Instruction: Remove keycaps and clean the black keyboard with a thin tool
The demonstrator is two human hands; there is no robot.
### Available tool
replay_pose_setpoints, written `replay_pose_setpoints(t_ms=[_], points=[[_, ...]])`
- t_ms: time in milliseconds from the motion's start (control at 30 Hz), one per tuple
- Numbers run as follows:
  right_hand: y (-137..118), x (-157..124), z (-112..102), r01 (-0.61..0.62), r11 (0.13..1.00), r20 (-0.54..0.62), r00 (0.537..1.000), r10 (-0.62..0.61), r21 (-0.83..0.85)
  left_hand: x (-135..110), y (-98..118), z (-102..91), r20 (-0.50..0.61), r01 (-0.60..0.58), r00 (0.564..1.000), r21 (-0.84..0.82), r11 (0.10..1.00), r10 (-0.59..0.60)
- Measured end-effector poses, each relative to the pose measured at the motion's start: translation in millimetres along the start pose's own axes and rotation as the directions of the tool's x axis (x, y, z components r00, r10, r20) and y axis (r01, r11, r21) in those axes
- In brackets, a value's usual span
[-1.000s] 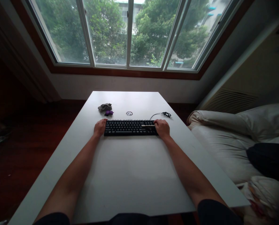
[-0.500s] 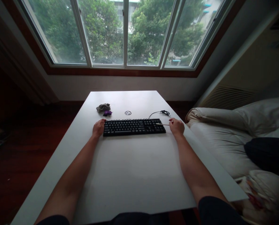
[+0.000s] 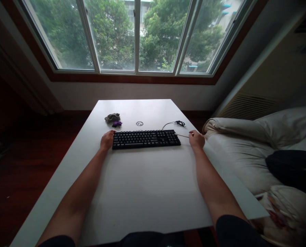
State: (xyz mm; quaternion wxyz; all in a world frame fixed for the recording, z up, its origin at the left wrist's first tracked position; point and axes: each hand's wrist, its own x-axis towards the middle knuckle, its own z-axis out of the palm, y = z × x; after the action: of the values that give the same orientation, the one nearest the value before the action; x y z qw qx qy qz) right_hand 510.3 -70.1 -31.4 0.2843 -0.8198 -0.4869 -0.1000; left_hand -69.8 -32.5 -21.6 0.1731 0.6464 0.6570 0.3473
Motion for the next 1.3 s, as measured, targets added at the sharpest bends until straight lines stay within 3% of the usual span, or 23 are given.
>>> replay_pose_setpoints(t_ms=[100,200,500,733,833,1133,1300], points=[[17,4,3,-0.148,0.987,0.039,0.989,0.146,0.059,0,0,-0.3,0.005,-0.006,1.000,0.006,1.000,0.006],[18,4,6,-0.185,0.976,0.060,0.982,0.179,0.117,-1,2,-0.9,0.009,-0.009,1.000,0.015,1.000,0.009],[1,-2,5,-0.101,0.992,0.119,0.989,0.091,0.077,0,0,-0.2,0.005,-0.009,1.000,0.023,1.000,0.009],[-51,-25,-3,0.060,0.998,0.076,0.995,-0.058,-0.024,2,-3,2.8,0.007,-0.026,1.000,0.021,0.999,0.026],[-60,-27,-6,0.086,0.995,0.058,0.995,-0.083,-0.053,2,-3,2.9,0.007,-0.033,0.999,0.021,0.999,0.033],[-13,-8,-16,-0.065,0.987,0.000,0.998,0.065,-0.147,2,-3,1.8,0.009,-0.015,1.000,0.024,1.000,0.015],[-26,-15,-18,-0.038,0.990,0.016,0.999,0.041,-0.137,3,-4,2.7,0.006,-0.019,1.000,0.033,0.999,0.019]])
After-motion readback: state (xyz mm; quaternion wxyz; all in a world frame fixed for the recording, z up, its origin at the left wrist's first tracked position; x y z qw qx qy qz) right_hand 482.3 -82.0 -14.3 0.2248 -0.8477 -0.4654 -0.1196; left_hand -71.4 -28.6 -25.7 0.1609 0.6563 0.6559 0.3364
